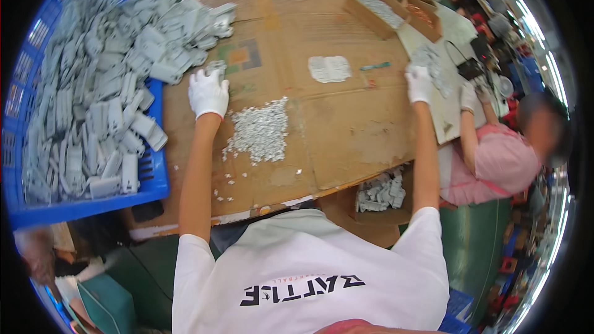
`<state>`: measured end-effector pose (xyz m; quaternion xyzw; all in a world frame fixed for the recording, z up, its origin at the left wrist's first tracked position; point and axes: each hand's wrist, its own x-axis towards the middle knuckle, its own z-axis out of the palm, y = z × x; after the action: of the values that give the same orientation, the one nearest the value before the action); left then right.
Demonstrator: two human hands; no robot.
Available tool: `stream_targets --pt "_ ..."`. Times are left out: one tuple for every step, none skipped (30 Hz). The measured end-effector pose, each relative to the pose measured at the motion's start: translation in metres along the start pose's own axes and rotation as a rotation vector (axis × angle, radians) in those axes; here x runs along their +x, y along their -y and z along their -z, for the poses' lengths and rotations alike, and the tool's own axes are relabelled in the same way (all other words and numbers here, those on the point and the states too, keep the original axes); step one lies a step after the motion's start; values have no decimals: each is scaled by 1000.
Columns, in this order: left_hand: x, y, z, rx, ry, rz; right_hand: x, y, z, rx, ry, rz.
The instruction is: The person assembles small electronic components by hand, fitting tiny white parts into plastic housings at a factory workbench.
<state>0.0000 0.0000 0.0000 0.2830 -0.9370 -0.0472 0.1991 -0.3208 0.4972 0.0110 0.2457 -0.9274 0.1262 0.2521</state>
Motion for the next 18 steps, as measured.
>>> stream_targets --pt "-4 -8 1 -110 -24 -58 2 -26 15 -54 6 -101" --pt "-8 -15 4 -171 -6 -49 3 -45 27 -196 -1 -42" --pt "0 24 14 -117 -9 -50 1 8 1 -143 3 -53" --pt "-12 33 20 -54 23 13 11 54 11 -218 -38 -30" --pt "-19 32 22 -5 57 58 10 90 21 -308 -87 -23" --pt "-22 27 25 -5 59 75 4 120 27 -120 -105 121" --pt "-26 27 29 33 79 123 -12 155 29 73 -116 256" --pt "-30 25 33 66 96 165 -37 192 29 355 -36 317" --pt "-36 25 37 68 98 172 -60 239 42 576 116 382" --pt "-42 22 42 -41 83 233 -83 280 50 515 59 596" --pt "-46 21 48 -154 64 286 -107 308 49 563 139 534" --pt "-56 26 54 -261 34 267 -124 330 46 632 205 450" --pt "-67 32 59 -367 2 247 -133 344 43 656 216 414" --pt "-81 34 62 -406 -84 192 -138 346 39 672 208 425" --pt "-95 32 68 -534 -78 188 -141 346 32 596 166 443" --pt "-108 30 75 -650 30 298 -142 348 33 520 121 461" --pt "-112 10 103 -791 266 571 -144 345 33 513 125 438" --pt "-133 23 84 -790 100 422 -142 346 35 480 142 465"
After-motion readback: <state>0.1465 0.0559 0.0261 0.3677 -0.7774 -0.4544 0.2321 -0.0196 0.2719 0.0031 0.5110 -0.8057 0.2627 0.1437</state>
